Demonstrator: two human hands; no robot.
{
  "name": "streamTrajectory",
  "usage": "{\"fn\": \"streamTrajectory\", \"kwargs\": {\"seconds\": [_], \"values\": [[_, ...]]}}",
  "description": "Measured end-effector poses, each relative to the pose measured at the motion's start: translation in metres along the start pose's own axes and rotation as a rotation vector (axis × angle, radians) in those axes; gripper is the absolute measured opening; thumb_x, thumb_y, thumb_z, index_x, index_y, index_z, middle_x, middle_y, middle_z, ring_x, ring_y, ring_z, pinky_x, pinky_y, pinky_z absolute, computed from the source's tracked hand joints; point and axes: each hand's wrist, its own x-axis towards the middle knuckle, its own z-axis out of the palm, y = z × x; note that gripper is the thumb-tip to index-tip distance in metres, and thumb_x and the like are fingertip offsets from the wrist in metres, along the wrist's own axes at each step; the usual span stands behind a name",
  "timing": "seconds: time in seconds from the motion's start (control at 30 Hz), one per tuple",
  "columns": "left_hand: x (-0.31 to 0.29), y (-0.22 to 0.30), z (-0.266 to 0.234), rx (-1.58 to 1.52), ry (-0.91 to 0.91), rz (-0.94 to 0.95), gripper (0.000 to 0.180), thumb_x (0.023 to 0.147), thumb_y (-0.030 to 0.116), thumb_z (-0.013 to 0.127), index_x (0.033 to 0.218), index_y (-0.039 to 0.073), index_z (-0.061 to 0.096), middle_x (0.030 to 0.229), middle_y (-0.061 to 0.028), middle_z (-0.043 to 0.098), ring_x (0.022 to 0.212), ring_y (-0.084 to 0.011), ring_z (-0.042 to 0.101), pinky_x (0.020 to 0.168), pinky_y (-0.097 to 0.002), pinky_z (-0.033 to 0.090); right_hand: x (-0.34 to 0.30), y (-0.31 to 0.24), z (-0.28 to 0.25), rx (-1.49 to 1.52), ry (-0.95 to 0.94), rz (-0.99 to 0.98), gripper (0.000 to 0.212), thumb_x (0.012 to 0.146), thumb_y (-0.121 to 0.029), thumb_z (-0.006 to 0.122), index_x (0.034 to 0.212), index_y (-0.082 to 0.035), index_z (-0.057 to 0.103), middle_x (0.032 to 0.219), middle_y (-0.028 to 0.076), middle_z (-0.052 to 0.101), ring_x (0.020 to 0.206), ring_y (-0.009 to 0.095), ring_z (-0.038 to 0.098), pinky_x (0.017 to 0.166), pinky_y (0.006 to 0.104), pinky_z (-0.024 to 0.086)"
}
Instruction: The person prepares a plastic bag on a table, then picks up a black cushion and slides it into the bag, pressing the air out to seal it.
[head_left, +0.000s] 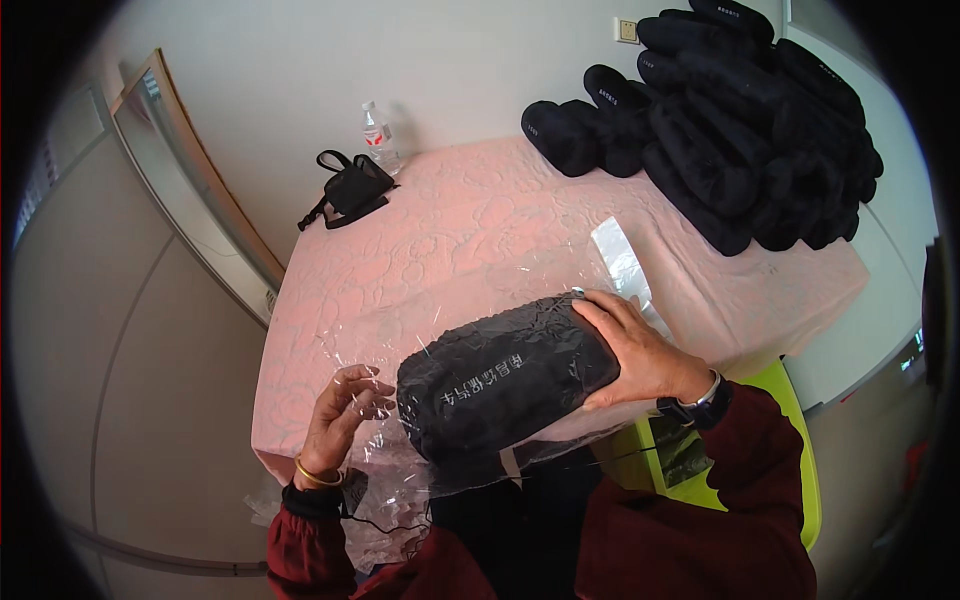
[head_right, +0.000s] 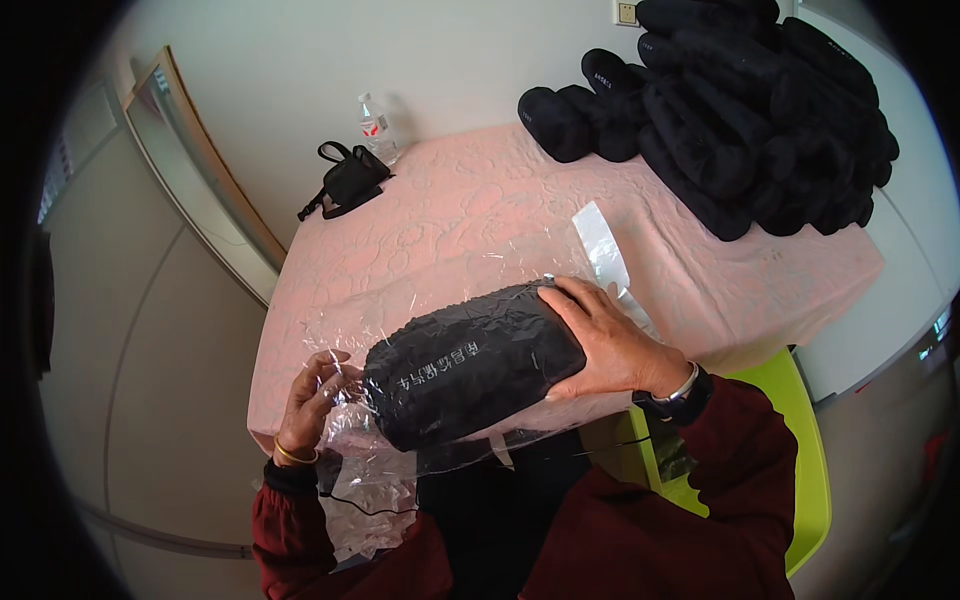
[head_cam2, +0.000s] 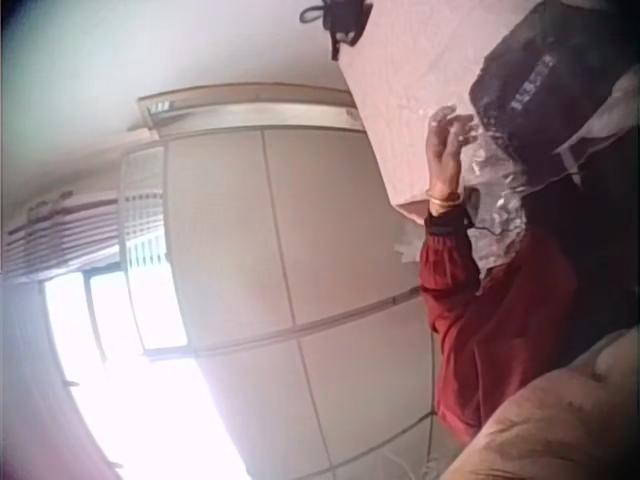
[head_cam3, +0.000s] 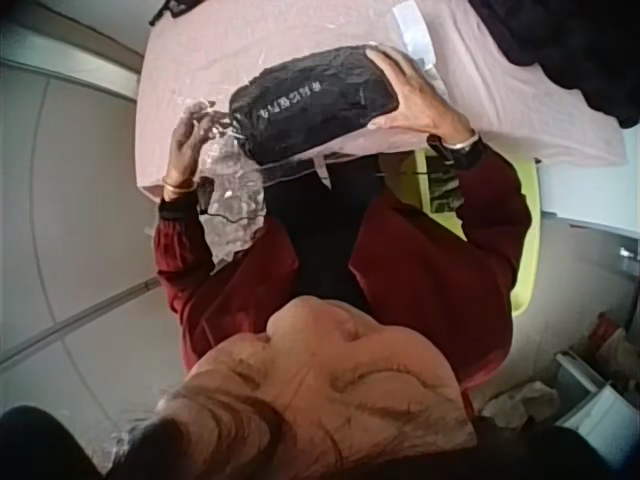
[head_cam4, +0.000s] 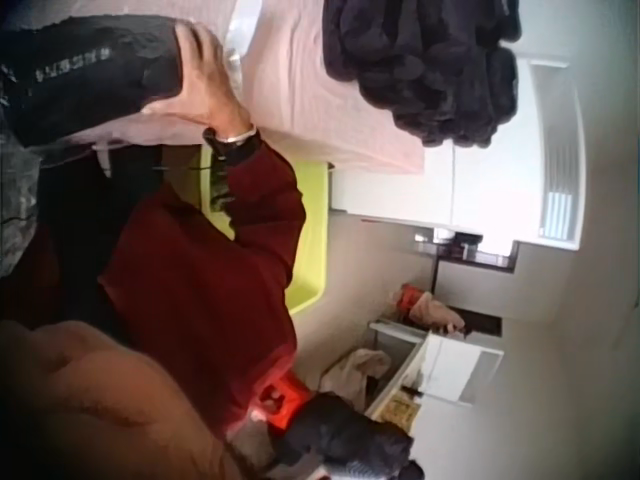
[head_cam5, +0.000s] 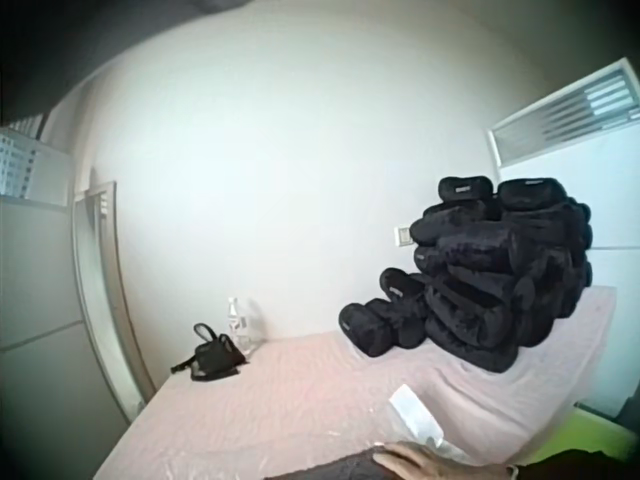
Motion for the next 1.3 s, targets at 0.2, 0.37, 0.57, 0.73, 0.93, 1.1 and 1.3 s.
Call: {"fn": "streamTrajectory", "kwargs": {"seconds": [0.2,0.37,0.57,0.73,0.93,1.1,1.3], "values": [[-0.034,0.032,-0.006,0.023,0.150,0.044,0.028,0.103,0.015,0.055,0.127,0.001,0.054,0.102,-0.0068,0.067,0.096,-0.0160,0.064,0.090,-0.0323,0.051,-0.004,-0.003,0.008,-0.037,0.054,0.069,0.114,0.064,-0.043,0.091,0.151,-0.002,0.032,0.151,0.021,0.033,0.138,0.042,0.036,0.116,0.0495,0.033],[-0.051,0.063,0.005,0.307,0.254,0.281,0.024,0.102,0.014,0.058,0.122,0.001,0.057,0.100,-0.0068,0.067,0.090,-0.0153,0.063,0.087,-0.0318,0.051,0.011,-0.005,0.013,-0.081,0.072,0.202,0.114,0.065,-0.046,0.090,0.150,0.002,0.031,0.151,0.024,0.034,0.141,0.043,0.034,0.117,0.0498,0.031],[-0.060,0.078,0.034,0.560,0.175,0.343,0.025,0.090,0.002,0.070,0.114,-0.002,0.062,0.101,-0.0114,0.069,0.096,-0.0195,0.066,0.084,-0.0324,0.053,0.013,-0.018,-0.007,-0.219,0.068,0.051,0.113,0.070,-0.055,0.083,0.151,0.003,0.030,0.155,0.026,0.030,0.146,0.044,0.027,0.119,0.0515,0.026],[-0.015,0.070,0.123,0.738,-0.190,0.611,0.035,0.084,0.010,0.078,0.112,-0.005,0.063,0.116,-0.0216,0.065,0.100,-0.0330,0.066,0.091,-0.0397,0.051,0.034,-0.032,-0.008,-0.259,0.078,-0.026,0.109,0.076,-0.058,0.076,0.153,0.002,0.028,0.158,0.026,0.026,0.149,0.044,0.022,0.119,0.0589,0.020],[0.059,0.030,0.206,0.886,-0.276,0.810,0.081,0.085,0.041,0.075,0.144,-0.005,0.042,0.146,-0.0300,0.042,0.137,-0.0445,0.040,0.114,-0.0506,0.032,0.040,-0.016,0.048,-0.640,0.136,-0.287,0.104,0.079,-0.051,0.075,0.154,0.001,0.027,0.157,0.026,0.028,0.148,0.046,0.024,0.117,0.0630,0.020],[0.091,-0.008,0.169,1.232,-0.116,0.675,0.107,0.075,0.060,0.074,0.150,-0.005,0.034,0.149,-0.0305,0.039,0.142,-0.0471,0.035,0.118,-0.0574,0.021,0.027,-0.001,0.027,-0.437,-0.023,-0.323,0.106,0.078,-0.050,0.077,0.155,0.000,0.025,0.156,0.026,0.029,0.147,0.045,0.025,0.118,0.0608,0.022],[0.088,0.009,0.108,1.485,-0.146,0.450,0.124,0.061,0.066,0.081,0.152,-0.003,0.033,0.150,-0.0303,0.038,0.141,-0.0455,0.036,0.117,-0.0610,0.022,0.029,0.009,-0.009,-0.166,-0.219,0.005,0.121,0.069,-0.052,0.085,0.156,-0.001,0.019,0.158,0.026,0.025,0.148,0.043,0.024,0.120,0.0565,0.021]]}}
